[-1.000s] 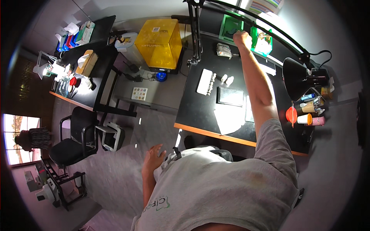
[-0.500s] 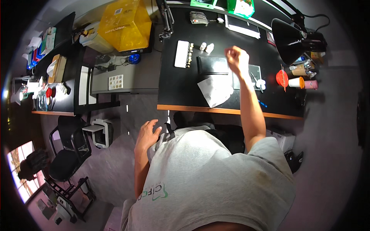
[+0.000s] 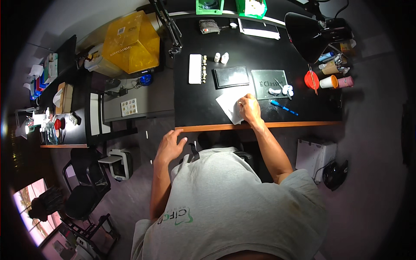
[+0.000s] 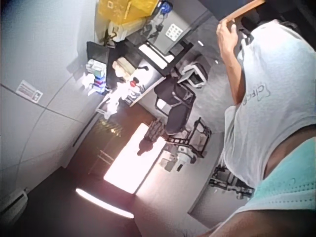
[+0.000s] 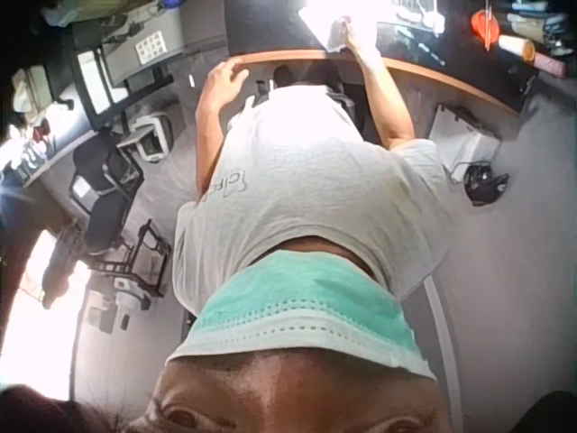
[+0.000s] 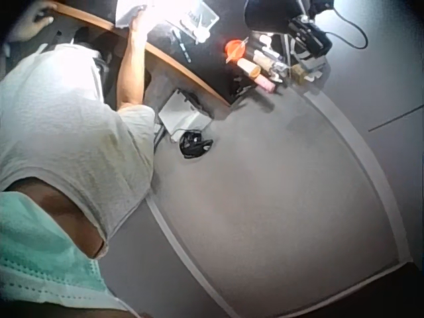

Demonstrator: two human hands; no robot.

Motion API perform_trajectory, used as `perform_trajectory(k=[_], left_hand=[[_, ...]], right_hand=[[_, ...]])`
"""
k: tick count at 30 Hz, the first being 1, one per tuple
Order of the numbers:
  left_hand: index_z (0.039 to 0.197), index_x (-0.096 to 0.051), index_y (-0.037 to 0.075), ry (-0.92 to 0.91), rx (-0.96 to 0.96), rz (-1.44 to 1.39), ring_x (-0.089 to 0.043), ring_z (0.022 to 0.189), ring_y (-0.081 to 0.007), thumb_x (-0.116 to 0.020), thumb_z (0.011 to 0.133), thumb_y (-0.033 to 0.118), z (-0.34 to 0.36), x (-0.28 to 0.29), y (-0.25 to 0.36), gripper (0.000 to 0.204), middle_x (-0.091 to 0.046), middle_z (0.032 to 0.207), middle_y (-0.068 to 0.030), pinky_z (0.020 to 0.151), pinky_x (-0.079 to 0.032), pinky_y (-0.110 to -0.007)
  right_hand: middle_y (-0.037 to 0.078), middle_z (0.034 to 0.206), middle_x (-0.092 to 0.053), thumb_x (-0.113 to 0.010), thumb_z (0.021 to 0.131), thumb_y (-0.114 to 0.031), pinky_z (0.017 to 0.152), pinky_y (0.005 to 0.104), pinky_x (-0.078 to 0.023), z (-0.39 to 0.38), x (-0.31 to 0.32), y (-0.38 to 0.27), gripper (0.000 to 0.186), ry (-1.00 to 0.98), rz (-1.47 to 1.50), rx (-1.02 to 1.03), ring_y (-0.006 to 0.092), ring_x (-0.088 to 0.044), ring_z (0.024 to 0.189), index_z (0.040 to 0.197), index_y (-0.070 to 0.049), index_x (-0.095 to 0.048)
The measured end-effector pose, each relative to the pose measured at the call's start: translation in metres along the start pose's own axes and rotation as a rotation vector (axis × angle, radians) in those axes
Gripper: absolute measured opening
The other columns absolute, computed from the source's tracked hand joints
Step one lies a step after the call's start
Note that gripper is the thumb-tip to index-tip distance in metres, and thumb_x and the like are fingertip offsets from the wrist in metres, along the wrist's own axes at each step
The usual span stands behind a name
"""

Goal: Applying a ceramic or staining layer to a dental prosthetic using a fine brush.

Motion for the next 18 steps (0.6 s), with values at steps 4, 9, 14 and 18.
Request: perform_trajectory(k=[4, 9, 14, 18], left_hand=[[0.132, -0.065, 0.002, -0.02, 0.047, 0.015, -0.062, 0.123, -0.0406, -0.069, 0.096, 0.026, -0.019, -0.012, -0.007, 0.044, -0.067, 0.127, -0.0225, 0.105, -0.05, -0.046], [0.137, -0.063, 0.005, -0.083, 0.124, 0.042, -0.059, 0.128, -0.0398, -0.069, 0.097, 0.029, -0.039, -0.026, -0.019, 0.048, -0.064, 0.134, -0.0214, 0.109, -0.047, -0.047], [0.137, -0.063, 0.005, -0.061, 0.128, 0.056, -0.06, 0.127, -0.0391, -0.068, 0.097, 0.031, -0.049, -0.028, -0.023, 0.048, -0.065, 0.132, -0.0208, 0.107, -0.048, -0.046], [0.134, -0.064, 0.004, -0.023, 0.103, 0.058, -0.063, 0.121, -0.0392, -0.07, 0.097, 0.03, -0.048, -0.024, -0.021, 0.046, -0.067, 0.128, -0.0201, 0.103, -0.051, -0.045]], right_hand=[[0.019, 0.089, -0.067, -0.07, 0.082, -0.006, 0.074, 0.0462, -0.056, -0.002, -0.002, -0.005, 0.009, -0.014, -0.035, -0.02, 0.0393, -0.069, 0.085, 0.087, -0.004, -0.077], [0.019, 0.093, -0.067, -0.069, 0.084, -0.008, 0.075, 0.0473, -0.056, -0.003, -0.003, -0.007, 0.011, -0.064, -0.096, -0.047, 0.0408, -0.068, 0.086, 0.091, -0.004, -0.077], [0.017, 0.1, -0.068, -0.071, 0.083, -0.007, 0.078, 0.046, -0.057, -0.005, 0.012, -0.024, 0.014, 0.055, -0.01, 0.013, 0.04, -0.069, 0.089, 0.095, -0.004, -0.075], [0.015, 0.099, -0.069, -0.071, 0.083, -0.005, 0.075, 0.0433, -0.056, -0.013, 0.028, -0.036, 0.013, 0.12, 0.105, 0.035, 0.0369, -0.07, 0.085, 0.095, -0.005, -0.075]])
Point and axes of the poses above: each hand's wrist, its own z-axis towards the middle knuckle, its own x-axis out of the back of the hand, y = z × x, the point moved 8 cm from there along z, towards the middle knuckle
